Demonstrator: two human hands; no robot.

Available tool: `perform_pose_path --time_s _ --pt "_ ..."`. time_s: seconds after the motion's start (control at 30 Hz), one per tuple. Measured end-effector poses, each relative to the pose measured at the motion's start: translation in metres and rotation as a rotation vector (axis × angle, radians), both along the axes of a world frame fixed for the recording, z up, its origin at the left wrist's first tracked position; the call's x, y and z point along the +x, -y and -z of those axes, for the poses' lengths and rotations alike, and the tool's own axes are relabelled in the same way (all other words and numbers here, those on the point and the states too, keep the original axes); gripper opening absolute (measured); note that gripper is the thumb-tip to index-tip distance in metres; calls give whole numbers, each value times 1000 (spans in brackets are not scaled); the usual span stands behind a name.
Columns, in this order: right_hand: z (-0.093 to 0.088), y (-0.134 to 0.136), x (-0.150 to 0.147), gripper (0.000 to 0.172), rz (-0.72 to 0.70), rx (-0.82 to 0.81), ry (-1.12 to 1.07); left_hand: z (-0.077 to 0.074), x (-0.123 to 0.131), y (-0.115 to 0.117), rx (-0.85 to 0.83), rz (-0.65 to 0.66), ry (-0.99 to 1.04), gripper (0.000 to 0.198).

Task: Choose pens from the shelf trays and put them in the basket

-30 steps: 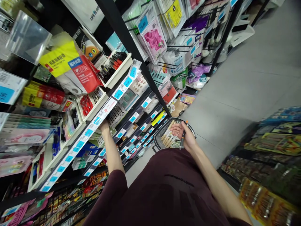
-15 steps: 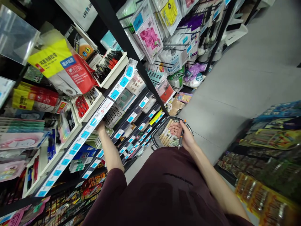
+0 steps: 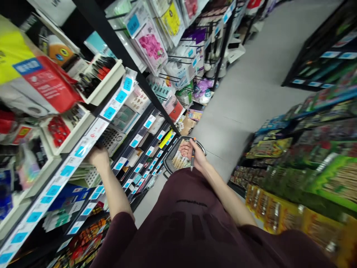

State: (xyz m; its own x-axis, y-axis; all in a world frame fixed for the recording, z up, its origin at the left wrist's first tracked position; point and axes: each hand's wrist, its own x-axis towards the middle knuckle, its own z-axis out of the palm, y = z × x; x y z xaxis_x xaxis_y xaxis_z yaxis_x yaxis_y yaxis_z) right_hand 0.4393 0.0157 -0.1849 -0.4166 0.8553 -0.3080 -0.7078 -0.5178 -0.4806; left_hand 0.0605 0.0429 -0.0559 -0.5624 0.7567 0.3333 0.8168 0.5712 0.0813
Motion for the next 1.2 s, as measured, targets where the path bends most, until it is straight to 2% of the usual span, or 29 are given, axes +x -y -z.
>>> perform_pose_path --time_s 0.07,0.13,0.2,0.3,0.4,0.5,0.6,0.77,1.2 --pt "-1 0 1 46 5 3 -7 18 28 11 133 39 -69 57" --pt "-5 0 3 47 9 9 -13 39 64 25 185 260 27 57" --pt "-9 2 3 47 6 18 -31 60 105 41 103 478 388 39" --pt "-18 5 2 46 6 26 -49 83 163 66 -98 618 1005 31" --pt "-26 9 0 42 12 40 -21 88 207 88 -216 690 1335 30" --pt "-34 12 -3 41 6 79 16 82 233 101 -242 730 1482 29" --pt "-44 16 -5 41 3 136 48 76 243 106 -222 702 1587 26" --pt "-58 21 -7 43 16 192 97 70 242 110 -208 560 1772 26" --pt "-64 18 -8 43 -5 197 115 67 244 109 -238 612 1813 25"
